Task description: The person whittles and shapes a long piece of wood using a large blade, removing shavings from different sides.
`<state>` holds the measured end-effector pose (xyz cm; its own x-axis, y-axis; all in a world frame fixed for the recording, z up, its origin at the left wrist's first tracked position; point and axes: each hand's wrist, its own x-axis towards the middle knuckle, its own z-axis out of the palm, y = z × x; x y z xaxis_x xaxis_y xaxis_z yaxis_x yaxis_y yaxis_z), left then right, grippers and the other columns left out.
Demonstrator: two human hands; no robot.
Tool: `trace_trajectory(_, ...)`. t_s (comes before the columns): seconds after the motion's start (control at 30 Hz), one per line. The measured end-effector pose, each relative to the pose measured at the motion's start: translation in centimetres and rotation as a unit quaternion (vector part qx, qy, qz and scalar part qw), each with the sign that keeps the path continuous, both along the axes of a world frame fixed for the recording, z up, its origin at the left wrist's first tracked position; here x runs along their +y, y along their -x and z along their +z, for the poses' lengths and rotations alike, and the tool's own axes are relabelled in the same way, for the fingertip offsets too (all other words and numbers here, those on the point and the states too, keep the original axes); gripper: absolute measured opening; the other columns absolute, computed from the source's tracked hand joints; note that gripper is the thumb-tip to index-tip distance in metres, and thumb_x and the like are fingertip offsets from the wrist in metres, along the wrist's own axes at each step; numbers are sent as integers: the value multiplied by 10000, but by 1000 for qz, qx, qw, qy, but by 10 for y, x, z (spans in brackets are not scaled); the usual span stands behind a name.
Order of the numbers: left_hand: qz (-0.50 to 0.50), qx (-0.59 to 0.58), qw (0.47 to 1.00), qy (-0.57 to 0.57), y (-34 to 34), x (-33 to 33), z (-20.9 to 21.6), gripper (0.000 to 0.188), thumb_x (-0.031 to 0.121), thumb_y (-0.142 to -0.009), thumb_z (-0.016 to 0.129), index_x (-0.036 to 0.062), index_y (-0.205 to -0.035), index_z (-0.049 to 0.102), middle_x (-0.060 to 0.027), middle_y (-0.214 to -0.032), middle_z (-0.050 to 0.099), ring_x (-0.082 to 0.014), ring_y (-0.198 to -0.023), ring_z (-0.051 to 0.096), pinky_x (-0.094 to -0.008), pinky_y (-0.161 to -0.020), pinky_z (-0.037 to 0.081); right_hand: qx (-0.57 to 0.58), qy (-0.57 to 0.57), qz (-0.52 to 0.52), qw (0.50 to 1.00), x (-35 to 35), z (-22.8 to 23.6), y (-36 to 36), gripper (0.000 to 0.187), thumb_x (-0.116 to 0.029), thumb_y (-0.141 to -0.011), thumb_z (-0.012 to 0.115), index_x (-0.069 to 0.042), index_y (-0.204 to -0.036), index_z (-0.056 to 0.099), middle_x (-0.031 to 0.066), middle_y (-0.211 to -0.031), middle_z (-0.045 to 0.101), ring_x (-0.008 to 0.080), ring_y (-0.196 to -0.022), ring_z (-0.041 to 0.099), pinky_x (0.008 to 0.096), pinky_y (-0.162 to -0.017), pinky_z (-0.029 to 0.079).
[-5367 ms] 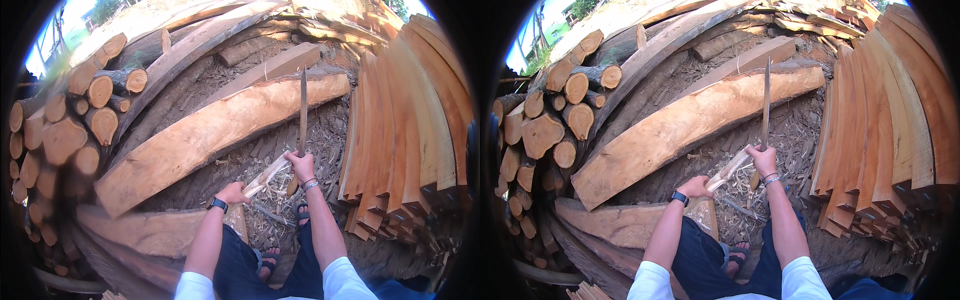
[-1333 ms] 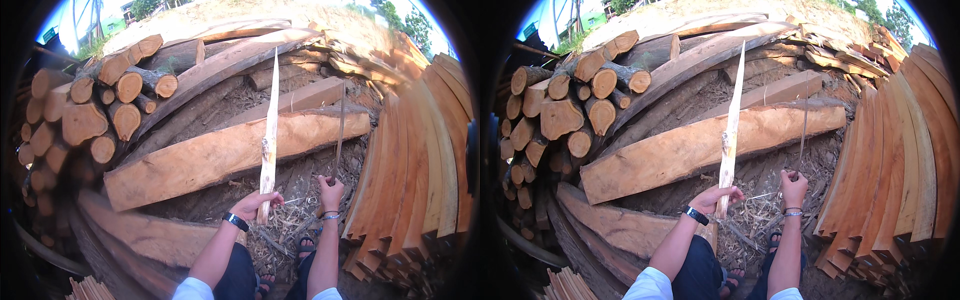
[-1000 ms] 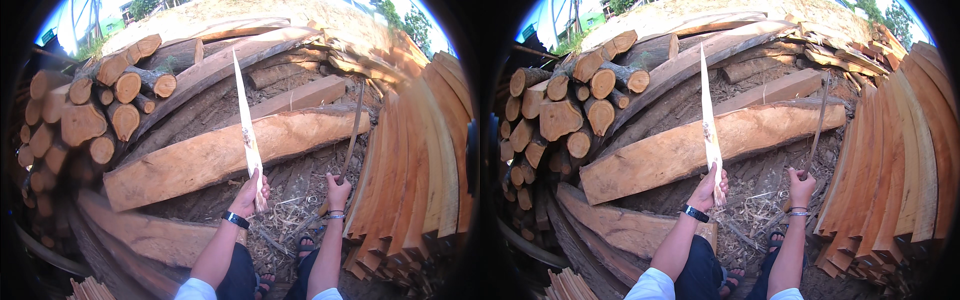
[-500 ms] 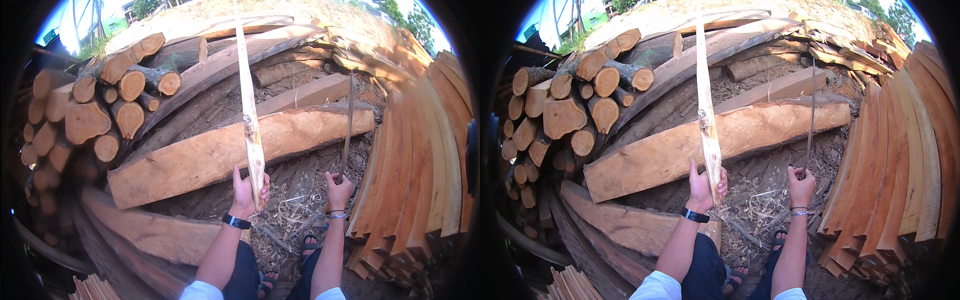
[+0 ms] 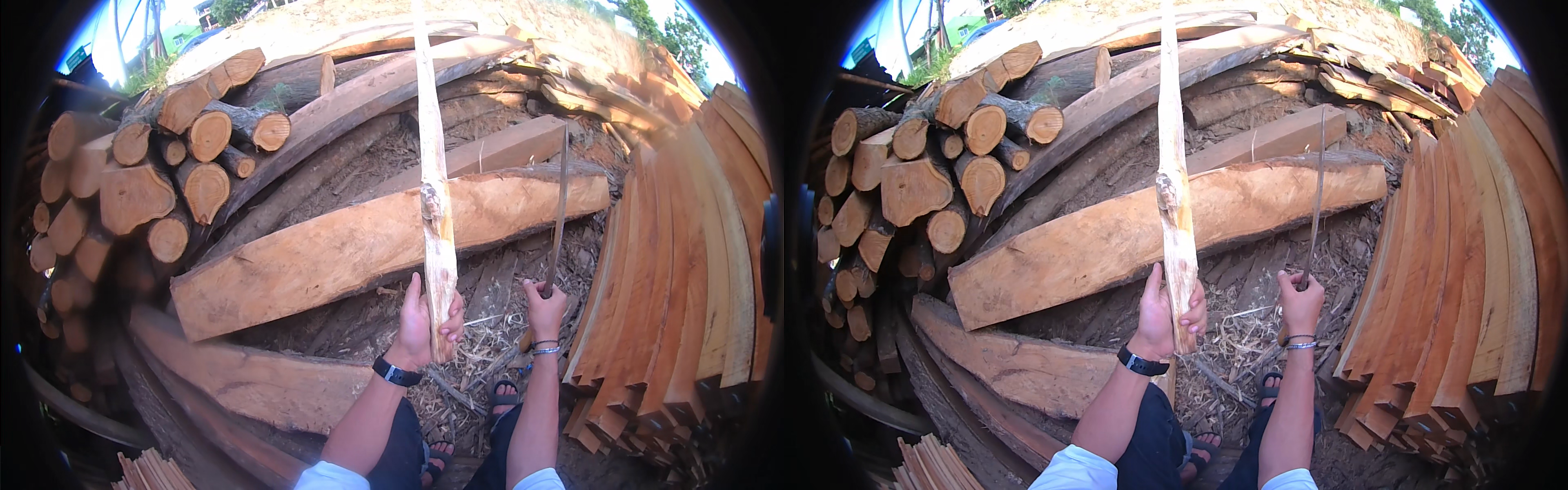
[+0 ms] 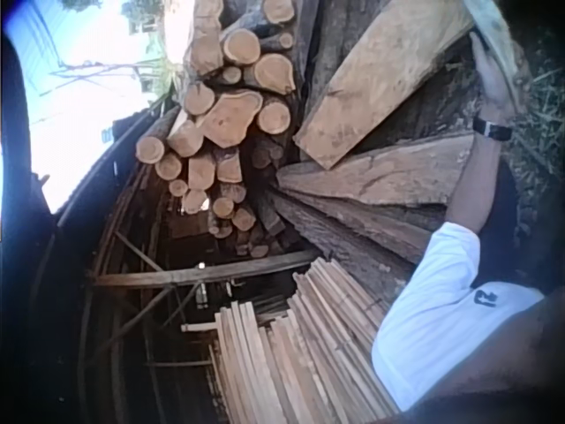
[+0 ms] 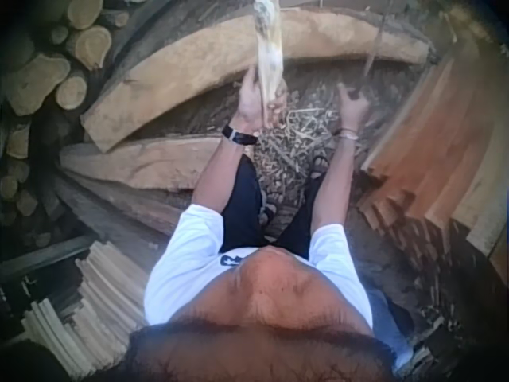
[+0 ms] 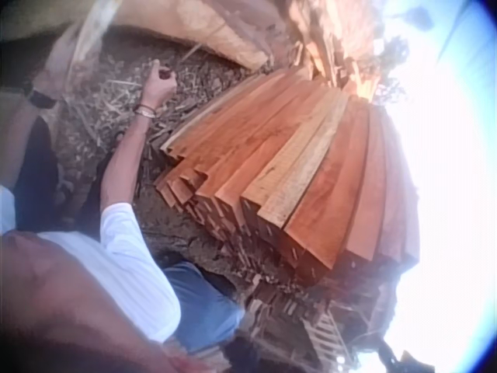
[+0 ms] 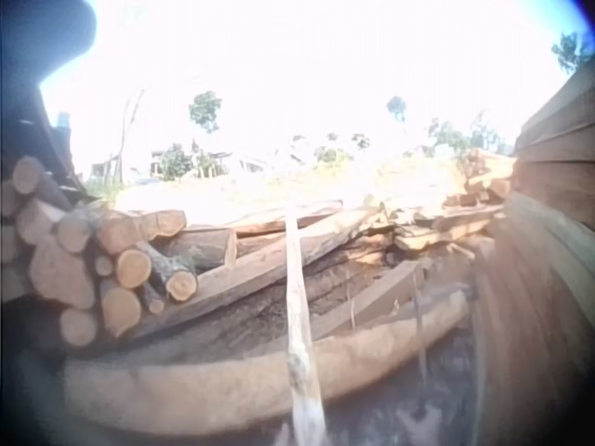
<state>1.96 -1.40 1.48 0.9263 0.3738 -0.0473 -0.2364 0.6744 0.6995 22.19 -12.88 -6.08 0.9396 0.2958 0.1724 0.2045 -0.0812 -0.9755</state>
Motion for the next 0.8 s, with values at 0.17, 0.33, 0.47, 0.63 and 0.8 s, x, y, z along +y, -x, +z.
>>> trace_trajectory(0.17,-21,2,1000,-13,0,6,-3,709,701,-928,127,85,-738,421,3,-477,328,-164,-407,392,-278,-441,373,-25,22,-3,999,1,-13,-9,294,-234,-804,745,3,-700,605,18,-578,563,91,-522,516,274,-495,398)
trace_trajectory(0.33,0,14,1000,-1,-1,6,-3,702,684,-939,155,77,-720,432,-8,-467,341,-166,-388,405,-274,-410,387,-33,25,3,999,1,-2,-1,288,-224,-822,742,-10,-691,600,-19,-582,535,60,-518,467,254,-472,355)
trace_trajectory(0.47,21,27,999,-9,0,5,-1,707,679,-944,168,73,-703,440,-17,-463,359,-168,-376,412,-280,-396,388,-30,35,8,999,1,0,2,301,-241,-808,748,3,-699,609,4,-589,559,77,-533,495,269,-498,389)
trace_trajectory(0.63,5,13,1000,-6,1,8,-3,708,687,-940,176,75,-699,439,-15,-459,358,-162,-373,412,-284,-394,385,-26,45,11,999,1,5,4,311,-252,-798,752,6,-707,604,38,-583,586,106,-515,545,280,-496,426)
trace_trajectory(0.8,-8,16,1000,-2,3,10,-3,716,707,-930,178,79,-703,438,-6,-457,353,-158,-370,405,-278,-401,381,-26,53,25,998,2,6,6,314,-253,-795,754,10,-706,606,39,-585,588,100,-518,541,279,-498,427)
